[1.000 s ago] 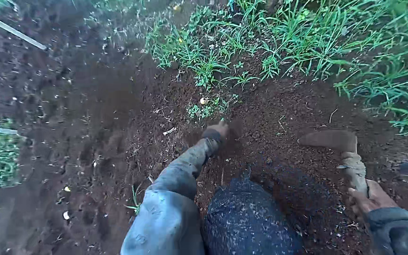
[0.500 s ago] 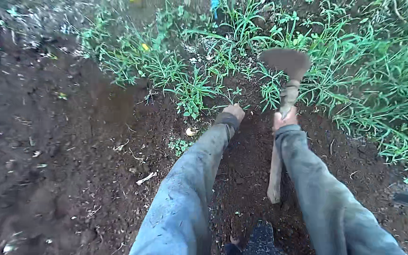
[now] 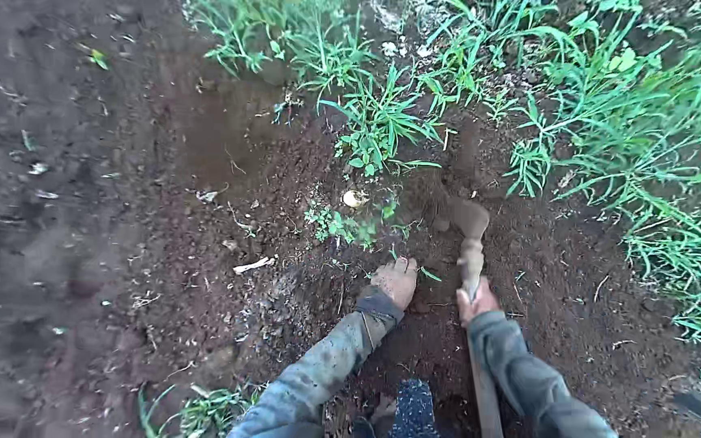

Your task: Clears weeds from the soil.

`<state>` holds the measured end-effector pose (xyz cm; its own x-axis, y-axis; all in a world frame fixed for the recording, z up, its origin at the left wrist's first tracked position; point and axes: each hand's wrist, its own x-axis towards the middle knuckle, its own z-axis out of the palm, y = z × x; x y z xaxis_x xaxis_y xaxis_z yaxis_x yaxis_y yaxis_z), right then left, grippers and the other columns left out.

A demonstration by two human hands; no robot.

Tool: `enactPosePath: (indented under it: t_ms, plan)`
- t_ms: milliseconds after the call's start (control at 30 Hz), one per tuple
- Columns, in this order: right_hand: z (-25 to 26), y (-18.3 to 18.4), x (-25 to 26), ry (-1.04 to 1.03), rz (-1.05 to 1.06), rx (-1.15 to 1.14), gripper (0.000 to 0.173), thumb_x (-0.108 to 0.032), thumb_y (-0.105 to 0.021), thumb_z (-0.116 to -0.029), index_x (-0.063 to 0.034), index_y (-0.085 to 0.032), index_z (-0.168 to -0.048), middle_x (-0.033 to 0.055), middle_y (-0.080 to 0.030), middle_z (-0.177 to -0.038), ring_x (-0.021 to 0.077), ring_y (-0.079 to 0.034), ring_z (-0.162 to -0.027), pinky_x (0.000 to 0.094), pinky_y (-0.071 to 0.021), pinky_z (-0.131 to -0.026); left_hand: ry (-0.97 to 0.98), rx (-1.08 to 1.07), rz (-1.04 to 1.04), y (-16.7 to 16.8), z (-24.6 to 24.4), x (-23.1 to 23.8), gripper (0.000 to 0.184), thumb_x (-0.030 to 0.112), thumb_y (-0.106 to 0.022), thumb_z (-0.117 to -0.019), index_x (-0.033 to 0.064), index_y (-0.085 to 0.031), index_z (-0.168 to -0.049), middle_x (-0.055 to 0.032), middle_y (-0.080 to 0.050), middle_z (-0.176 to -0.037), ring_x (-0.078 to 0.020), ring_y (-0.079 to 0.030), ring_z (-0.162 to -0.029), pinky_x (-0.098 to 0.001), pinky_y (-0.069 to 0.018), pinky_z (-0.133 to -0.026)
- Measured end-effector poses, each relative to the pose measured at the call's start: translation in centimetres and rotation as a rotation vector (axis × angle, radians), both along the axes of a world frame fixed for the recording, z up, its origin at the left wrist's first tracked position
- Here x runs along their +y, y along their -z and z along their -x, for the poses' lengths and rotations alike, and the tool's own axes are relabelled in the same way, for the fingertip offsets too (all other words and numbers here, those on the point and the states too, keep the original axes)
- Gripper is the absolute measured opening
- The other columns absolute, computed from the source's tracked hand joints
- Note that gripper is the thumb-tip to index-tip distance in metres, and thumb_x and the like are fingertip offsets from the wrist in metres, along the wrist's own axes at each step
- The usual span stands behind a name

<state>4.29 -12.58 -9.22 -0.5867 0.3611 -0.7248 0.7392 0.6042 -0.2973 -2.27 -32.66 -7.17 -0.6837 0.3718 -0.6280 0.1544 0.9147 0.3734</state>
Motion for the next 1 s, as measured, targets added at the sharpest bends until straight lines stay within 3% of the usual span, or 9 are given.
enactPosePath:
  t_ms: [167, 233, 333, 467, 533, 667, 733, 833, 1000]
  plan:
    - [-4.8, -4.5, 5.3, -0.323, -0.046, -0.051, 0.067, -0.027, -0.061, -0.1015, 0.0066, -0.034, -0.152, 0.033, -0.067, -0.116, 0.0479, -0.069, -0.106, 0.0636, -0.0527, -0.094, 0.103, 0.371, -0.026, 3.7, 1.7, -2.0, 0.056, 0.021, -0.054, -0.1058, 0.0056, -0.042, -0.158, -0.0252, -0.037, -0.163, -0.0453, -0.035, -0.151, -0.0633, -0.0272, -0.122]
    - [0.4, -6.1, 6.6, -0.232, -0.12, 0.117, 0.065, -0.026, -0.059, -0.1032, 0.0085, -0.033, -0.152, 0.0347, -0.065, -0.119, 0.048, -0.068, -0.106, 0.0631, -0.0526, -0.095, 0.075, 0.64, -0.016, 5.8, 4.4, -1.1, 0.058, 0.021, -0.058, -0.1026, 0.0044, -0.044, -0.156, -0.0249, -0.046, -0.157, -0.045, -0.046, -0.144, -0.0618, -0.0378, -0.117]
    - [7.1, -5.1, 1.4, 0.007, -0.075, 0.132, 0.066, -0.023, -0.06, -0.1041, 0.0039, -0.028, -0.155, 0.0316, -0.061, -0.131, 0.0422, -0.065, -0.115, 0.056, -0.052, -0.101, -0.101, 0.502, 0.113, 4.9, 9.2, 0.6, 0.063, 0.033, -0.058, -0.1042, 0.0059, -0.04, -0.158, -0.027, -0.052, -0.15, -0.0481, -0.05, -0.138, -0.064, -0.0445, -0.107]
    - [2.4, -0.7, -4.0, -0.172, -0.024, -0.065, 0.072, -0.027, -0.06, -0.1032, -0.0003, -0.023, -0.159, 0.028, -0.062, -0.134, 0.0396, -0.065, -0.123, 0.0541, -0.0498, -0.106, -0.198, -0.032, 0.182, -2.2, 9.4, -1.2, 0.057, 0.017, -0.052, -0.1066, 0.0064, -0.036, -0.16, -0.0227, -0.038, -0.163, -0.0432, -0.036, -0.15, -0.0625, -0.0336, -0.119]
    - [2.4, -2.1, -1.2, -0.237, -0.015, -0.06, 0.07, -0.028, -0.059, -0.1046, 0.0007, -0.024, -0.158, 0.0298, -0.062, -0.133, 0.0415, -0.064, -0.122, 0.0561, -0.0492, -0.105, -0.193, 0.065, 0.12, -1.5, 6.4, -3.8, 0.05, 0.021, -0.06, -0.1031, 0.007, -0.052, -0.15, -0.0208, -0.054, -0.151, -0.0403, -0.051, -0.14, -0.0622, -0.0409, -0.113]
    - [7.7, -3.2, 1.0, -0.078, -0.032, 0.134, 0.062, -0.025, -0.06, -0.1041, 0.0012, -0.031, -0.153, 0.0329, -0.064, -0.12, 0.0461, -0.069, -0.103, 0.0631, -0.0545, -0.09, -0.145, 0.14, 0.175, 1.3, 7.3, -4.0, 0.065, 0.018, -0.062, -0.1002, 0.0154, -0.038, -0.16, -0.0223, -0.048, -0.155, -0.0449, -0.055, -0.135, -0.0663, -0.0482, -0.104]
    - [6.5, -1.2, -2.4, -0.055, -0.011, 0.092, 0.066, -0.023, -0.064, -0.1012, -0.0009, -0.03, -0.154, 0.0299, -0.065, -0.121, 0.0427, -0.069, -0.104, 0.0609, -0.0558, -0.091, -0.283, 0.157, 0.153, 3.2, 7.7, -3.2, 0.049, 0.03, -0.045, -0.1094, 0.0152, -0.044, -0.156, -0.0238, -0.056, -0.147, -0.0455, -0.059, -0.13, -0.0675, -0.05, -0.102]
    - [-2.1, -0.8, -4.5, -0.226, 0.023, -0.128, 0.07, -0.026, -0.063, -0.101, -0.0004, -0.029, -0.157, 0.0281, -0.065, -0.129, 0.0403, -0.067, -0.117, 0.0566, -0.0517, -0.102, -0.214, 0.288, 0.039, 4.2, 5.7, -4.5, 0.059, 0.047, -0.048, -0.1069, 0.0069, -0.048, -0.151, -0.0262, -0.05, -0.15, -0.0447, -0.047, -0.141, -0.0636, -0.0399, -0.115]
    - [-3.6, -6.6, 5.2, -0.373, -0.065, -0.086, 0.066, -0.024, -0.062, -0.1015, 0.0077, -0.033, -0.152, 0.035, -0.065, -0.119, 0.0481, -0.068, -0.108, 0.0636, -0.0523, -0.095, 0.025, 0.291, 0.061, 5.9, -0.8, -3.4, 0.093, 0.084, -0.052, -0.0855, 0.0297, -0.041, -0.159, -0.0258, -0.04, -0.16, -0.0514, -0.026, -0.153, -0.0765, -0.0233, -0.116]
